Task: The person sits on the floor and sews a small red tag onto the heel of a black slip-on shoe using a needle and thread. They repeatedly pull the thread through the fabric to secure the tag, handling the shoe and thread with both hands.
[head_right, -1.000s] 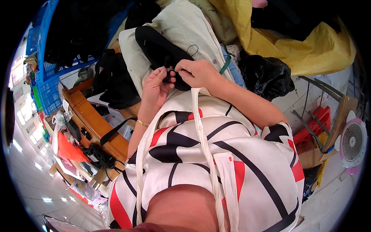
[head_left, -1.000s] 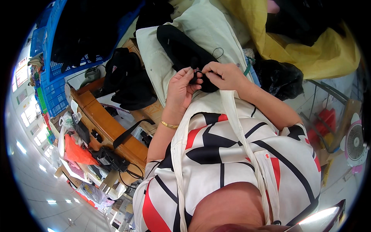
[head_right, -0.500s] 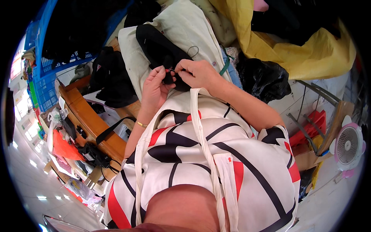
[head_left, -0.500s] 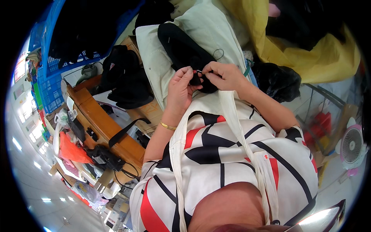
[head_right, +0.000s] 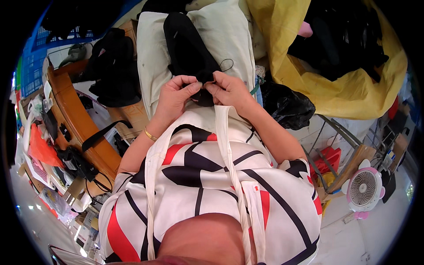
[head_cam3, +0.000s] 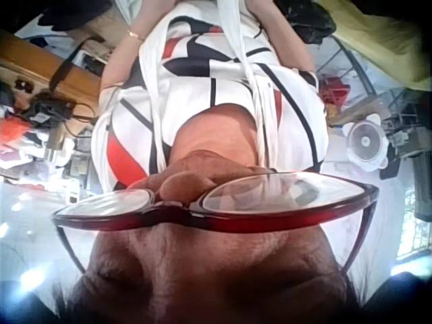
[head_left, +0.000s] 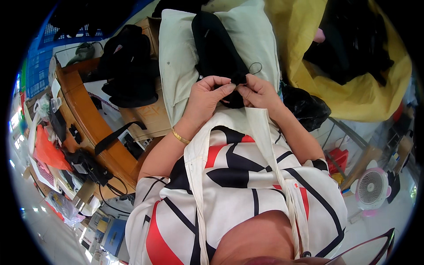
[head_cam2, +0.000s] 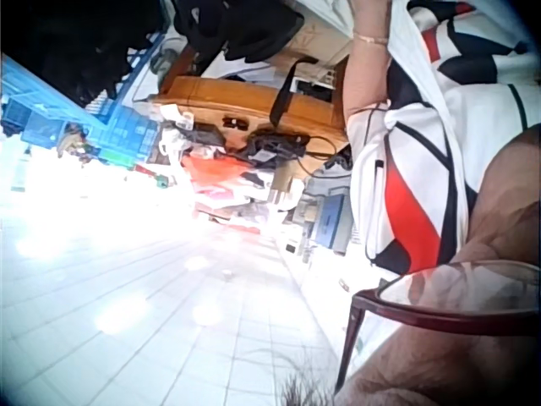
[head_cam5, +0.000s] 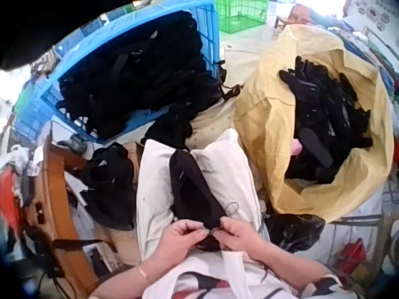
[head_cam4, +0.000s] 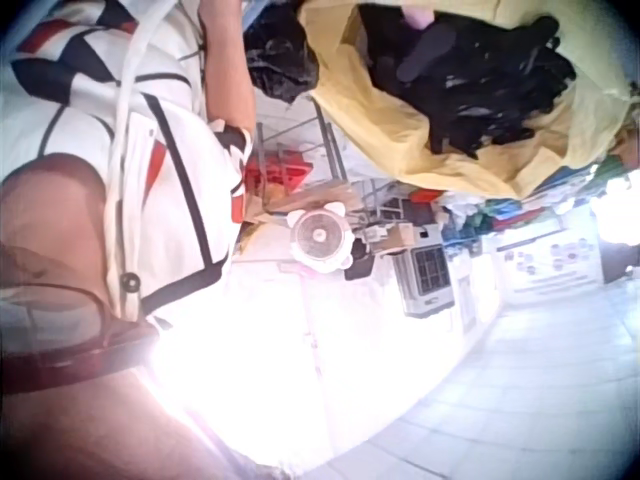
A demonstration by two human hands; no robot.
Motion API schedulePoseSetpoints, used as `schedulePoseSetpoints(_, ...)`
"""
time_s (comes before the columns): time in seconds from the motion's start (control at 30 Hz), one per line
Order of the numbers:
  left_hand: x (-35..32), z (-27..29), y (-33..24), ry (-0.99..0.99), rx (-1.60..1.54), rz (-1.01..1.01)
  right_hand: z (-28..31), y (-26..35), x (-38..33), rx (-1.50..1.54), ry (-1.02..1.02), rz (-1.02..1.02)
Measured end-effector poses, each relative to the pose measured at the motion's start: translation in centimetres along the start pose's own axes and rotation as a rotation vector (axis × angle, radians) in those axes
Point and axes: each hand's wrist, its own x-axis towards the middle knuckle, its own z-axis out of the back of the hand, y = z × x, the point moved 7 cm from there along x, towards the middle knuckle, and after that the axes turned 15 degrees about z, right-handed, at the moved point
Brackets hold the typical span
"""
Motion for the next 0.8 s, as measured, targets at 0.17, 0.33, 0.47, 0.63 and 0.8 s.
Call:
schedulePoseSetpoints(0.17,0.2,0.2,0.1,0.009,0.01,-0.004,-0.4,0.4,0.2,-0.023,-0.024,-0.043)
schedulePoseSetpoints(0.33,0.6,0.2,0.5,0.03,0.036,-0.012,-0.6,1.6,0.4,-0.216,0.011,-0.004)
schedulePoseSetpoints(0.47,0.6,0.0,0.3,0.043,0.068,-0.012,-1.5,3.4,0.7,-0.172,0.16,-0.023)
schedulePoseSetpoints(0.63,-0.3,-0.4,-0.5,-0.064,0.201,0.025,1.3,6.4,2.3,-0.658,0.188,0.464)
schedulePoseSetpoints(0.8,-0.8,-1.1,-0.8,0.041,0.129,0.027,0.2,6.7,3.6,-1.046,0.333,0.551)
